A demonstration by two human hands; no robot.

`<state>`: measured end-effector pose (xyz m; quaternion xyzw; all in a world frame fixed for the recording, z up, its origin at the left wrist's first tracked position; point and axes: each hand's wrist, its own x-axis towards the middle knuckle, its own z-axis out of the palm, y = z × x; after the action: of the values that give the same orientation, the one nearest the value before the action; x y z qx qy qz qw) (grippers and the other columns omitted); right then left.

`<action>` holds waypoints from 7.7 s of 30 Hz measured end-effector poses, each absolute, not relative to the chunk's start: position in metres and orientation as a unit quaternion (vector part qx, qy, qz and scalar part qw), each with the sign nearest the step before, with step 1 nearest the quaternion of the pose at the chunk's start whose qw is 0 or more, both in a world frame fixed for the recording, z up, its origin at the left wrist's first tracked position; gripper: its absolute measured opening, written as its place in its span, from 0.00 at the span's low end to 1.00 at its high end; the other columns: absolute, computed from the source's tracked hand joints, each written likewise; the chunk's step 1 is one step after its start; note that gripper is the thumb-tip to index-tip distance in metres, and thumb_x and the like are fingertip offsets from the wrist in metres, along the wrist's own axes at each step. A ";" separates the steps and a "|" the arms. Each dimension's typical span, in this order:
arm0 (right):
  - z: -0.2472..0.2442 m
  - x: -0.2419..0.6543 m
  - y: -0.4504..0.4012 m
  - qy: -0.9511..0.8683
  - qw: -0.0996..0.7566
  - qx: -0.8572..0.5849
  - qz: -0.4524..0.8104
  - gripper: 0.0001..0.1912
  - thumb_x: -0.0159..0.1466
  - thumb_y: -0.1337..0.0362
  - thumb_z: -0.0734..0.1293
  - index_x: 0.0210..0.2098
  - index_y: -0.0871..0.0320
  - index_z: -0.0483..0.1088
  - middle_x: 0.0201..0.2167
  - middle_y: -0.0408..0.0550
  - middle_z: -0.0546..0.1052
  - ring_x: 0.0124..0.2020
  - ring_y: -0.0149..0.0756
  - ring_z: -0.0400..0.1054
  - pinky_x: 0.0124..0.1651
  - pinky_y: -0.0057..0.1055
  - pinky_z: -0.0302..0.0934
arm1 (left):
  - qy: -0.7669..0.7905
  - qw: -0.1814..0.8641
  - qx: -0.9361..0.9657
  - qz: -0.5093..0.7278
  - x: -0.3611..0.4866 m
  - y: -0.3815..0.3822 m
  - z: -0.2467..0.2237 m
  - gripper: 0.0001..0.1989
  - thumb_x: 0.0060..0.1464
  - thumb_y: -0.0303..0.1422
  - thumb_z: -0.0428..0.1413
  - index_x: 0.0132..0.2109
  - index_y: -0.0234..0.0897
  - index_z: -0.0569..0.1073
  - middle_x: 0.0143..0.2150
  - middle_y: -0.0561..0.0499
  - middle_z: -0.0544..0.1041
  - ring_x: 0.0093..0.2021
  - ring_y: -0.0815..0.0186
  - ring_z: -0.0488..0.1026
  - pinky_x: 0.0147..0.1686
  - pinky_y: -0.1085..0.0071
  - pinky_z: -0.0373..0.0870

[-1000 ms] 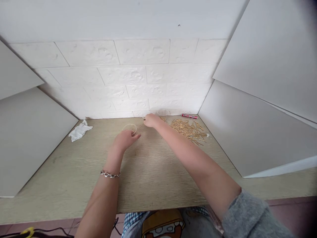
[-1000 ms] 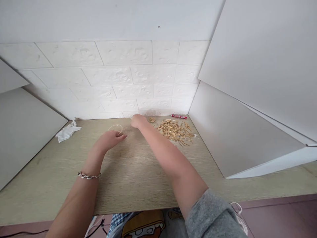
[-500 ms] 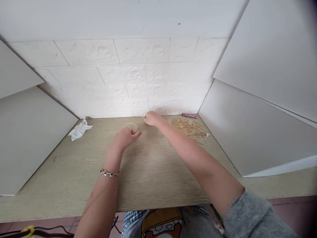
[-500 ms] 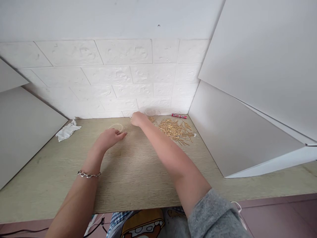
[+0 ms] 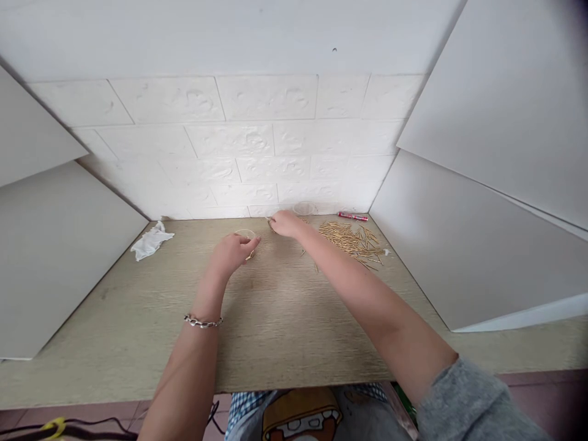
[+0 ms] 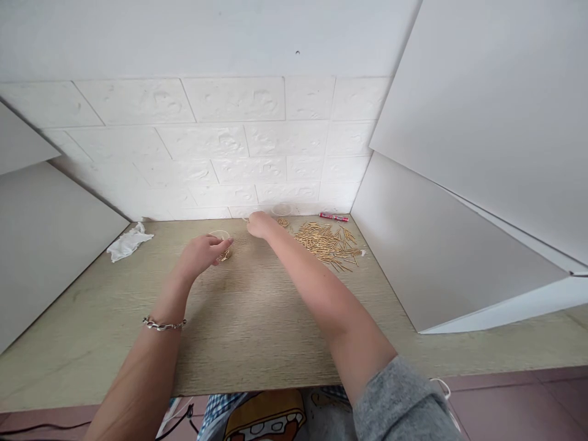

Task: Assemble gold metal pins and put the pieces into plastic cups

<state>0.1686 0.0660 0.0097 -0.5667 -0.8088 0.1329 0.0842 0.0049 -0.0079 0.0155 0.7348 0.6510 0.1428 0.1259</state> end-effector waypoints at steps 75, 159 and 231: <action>-0.034 0.225 -0.073 -0.497 0.551 -0.452 0.496 0.11 0.49 0.58 0.67 0.28 0.59 0.67 0.23 0.42 0.70 0.23 0.27 0.62 0.27 0.28 0.59 | 0.368 0.562 0.674 0.307 0.082 -0.043 -0.015 0.17 0.48 0.35 0.53 0.44 0.36 0.61 0.29 0.53 0.69 0.26 0.73 0.64 0.27 0.75 0.61; -0.042 0.231 -0.079 -0.704 0.500 -0.501 0.057 0.08 0.60 0.66 0.58 0.31 0.56 0.70 0.30 0.47 0.74 0.34 0.34 0.67 0.38 0.31 0.60 | 0.407 0.139 0.847 0.313 0.089 -0.057 -0.018 0.11 0.55 0.28 0.44 0.32 0.34 0.70 0.27 0.50 0.72 0.28 0.69 0.66 0.30 0.73 0.60; -0.043 0.237 -0.073 -0.581 0.506 -0.449 0.452 0.22 0.58 0.46 0.55 0.19 0.57 0.53 0.14 0.37 0.54 0.15 0.25 0.48 0.19 0.25 0.45 | 0.339 0.521 0.722 0.305 0.093 -0.058 -0.010 0.11 0.52 0.36 0.47 0.29 0.33 0.68 0.28 0.52 0.70 0.28 0.72 0.63 0.31 0.75 0.61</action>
<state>0.2369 -0.0733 -0.0434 -0.4494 -0.5806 0.4522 0.5064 0.0927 -0.0583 -0.0102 0.7216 0.3387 0.3051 0.5211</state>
